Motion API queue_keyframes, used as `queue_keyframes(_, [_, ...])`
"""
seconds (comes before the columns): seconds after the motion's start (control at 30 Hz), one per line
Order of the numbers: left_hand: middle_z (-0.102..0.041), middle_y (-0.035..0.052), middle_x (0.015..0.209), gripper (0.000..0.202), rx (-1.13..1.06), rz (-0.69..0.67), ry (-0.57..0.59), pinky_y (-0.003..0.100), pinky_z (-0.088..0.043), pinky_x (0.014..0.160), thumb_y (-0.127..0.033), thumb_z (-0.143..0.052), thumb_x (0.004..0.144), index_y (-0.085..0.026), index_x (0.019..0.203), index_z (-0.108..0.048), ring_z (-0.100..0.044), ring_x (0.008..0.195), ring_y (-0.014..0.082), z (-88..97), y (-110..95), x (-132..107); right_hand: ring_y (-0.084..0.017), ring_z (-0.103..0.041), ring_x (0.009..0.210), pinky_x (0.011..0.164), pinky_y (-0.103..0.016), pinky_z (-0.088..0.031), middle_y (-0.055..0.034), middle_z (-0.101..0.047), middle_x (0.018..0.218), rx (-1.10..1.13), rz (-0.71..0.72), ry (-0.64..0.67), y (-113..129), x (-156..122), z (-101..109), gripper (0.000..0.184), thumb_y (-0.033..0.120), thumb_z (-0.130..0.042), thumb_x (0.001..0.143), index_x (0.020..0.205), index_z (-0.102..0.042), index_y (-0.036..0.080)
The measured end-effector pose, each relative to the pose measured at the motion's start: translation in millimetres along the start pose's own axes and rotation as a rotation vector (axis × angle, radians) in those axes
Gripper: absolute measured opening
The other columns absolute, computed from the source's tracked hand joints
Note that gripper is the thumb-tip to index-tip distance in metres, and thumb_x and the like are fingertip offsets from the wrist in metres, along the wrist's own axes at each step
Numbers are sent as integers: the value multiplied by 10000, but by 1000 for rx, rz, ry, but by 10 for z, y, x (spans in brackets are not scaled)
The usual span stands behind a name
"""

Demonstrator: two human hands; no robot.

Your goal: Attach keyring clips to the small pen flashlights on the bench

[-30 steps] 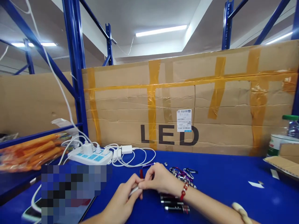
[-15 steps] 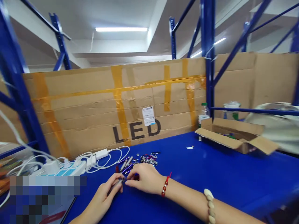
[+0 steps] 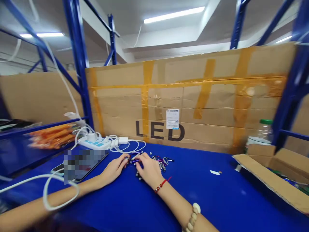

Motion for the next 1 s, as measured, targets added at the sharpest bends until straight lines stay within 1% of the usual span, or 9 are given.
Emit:
queue_keyframes(0.13, [-627,38,866,289,99,-18,-113,269,-441,740,-270,-260,908,-196,1116,-445,-609,781,166,25,-82,55,-143,-604,753,591,-231,-413,-3,-612,938,-94,35,-24,17,-38,23,189,247,-432,860,951,-597,236])
queue_keyframes(0.2, [-635,33,898,273,168,-85,-147,255,-451,722,-249,-275,909,-197,1117,-444,-619,779,158,24,-126,51,-153,-609,788,583,-226,-408,-13,-616,961,-151,89,-23,38,-43,0,194,236,-425,860,951,-596,223])
queue_keyframes(0.3, [-641,28,935,252,236,-146,-178,255,-460,725,-241,-275,916,-199,1102,-440,-623,814,155,23,-164,45,-128,-607,703,515,-215,-382,-13,-618,948,-197,100,-64,29,-53,14,212,253,-412,867,960,-600,218])
queue_keyframes(0.4, [-623,37,1005,269,263,-205,-179,260,-460,756,-233,-235,930,-196,1134,-406,-610,877,148,0,-222,128,-102,-585,605,464,-208,-355,6,-616,907,-184,26,-140,-35,-65,104,226,291,-420,869,1010,-589,241])
queue_keyframes(0.5, [-595,62,1069,290,313,-357,-127,279,-449,802,-222,-231,932,-183,1153,-415,-579,948,157,-88,-335,297,-94,-576,577,471,-203,-366,13,-615,887,-153,-37,-190,-128,-83,189,235,324,-446,860,1041,-574,245])
queue_keyframes(0.6, [-617,65,979,271,370,-552,-41,317,-437,819,-212,-373,892,-180,1144,-469,-572,941,193,-221,-423,428,-92,-574,568,490,-204,-387,13,-617,890,-158,-75,-200,-236,-105,225,238,350,-475,850,1035,-585,247])
queue_keyframes(0.67, [-618,85,972,268,385,-617,-51,341,-437,803,-184,-383,885,-157,1130,-489,-569,937,212,-266,-419,470,-87,-573,569,499,-198,-398,15,-621,879,-146,-80,-210,-289,-115,239,226,350,-488,847,1017,-605,257])
queue_keyframes(0.77, [-623,93,970,264,363,-632,-128,335,-452,759,-196,-343,905,-132,1117,-487,-578,900,209,-257,-360,472,-76,-561,557,519,-191,-412,15,-631,859,-119,-61,-264,-292,-119,261,210,350,-503,845,977,-637,256])
queue_keyframes(1.0, [-607,86,1065,275,277,-524,-249,302,-458,799,-191,-270,927,-131,1141,-432,-577,943,173,-137,-319,390,-68,-543,533,515,-193,-395,18,-634,842,-106,-19,-219,-77,-102,177,192,376,-535,825,820,-673,243])
Point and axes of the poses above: each hand's wrist, its own x-axis towards the middle knuckle, its own z-axis out of the back of the hand, y = z × x, the point moved 5 cm from there along x, towards the middle knuckle
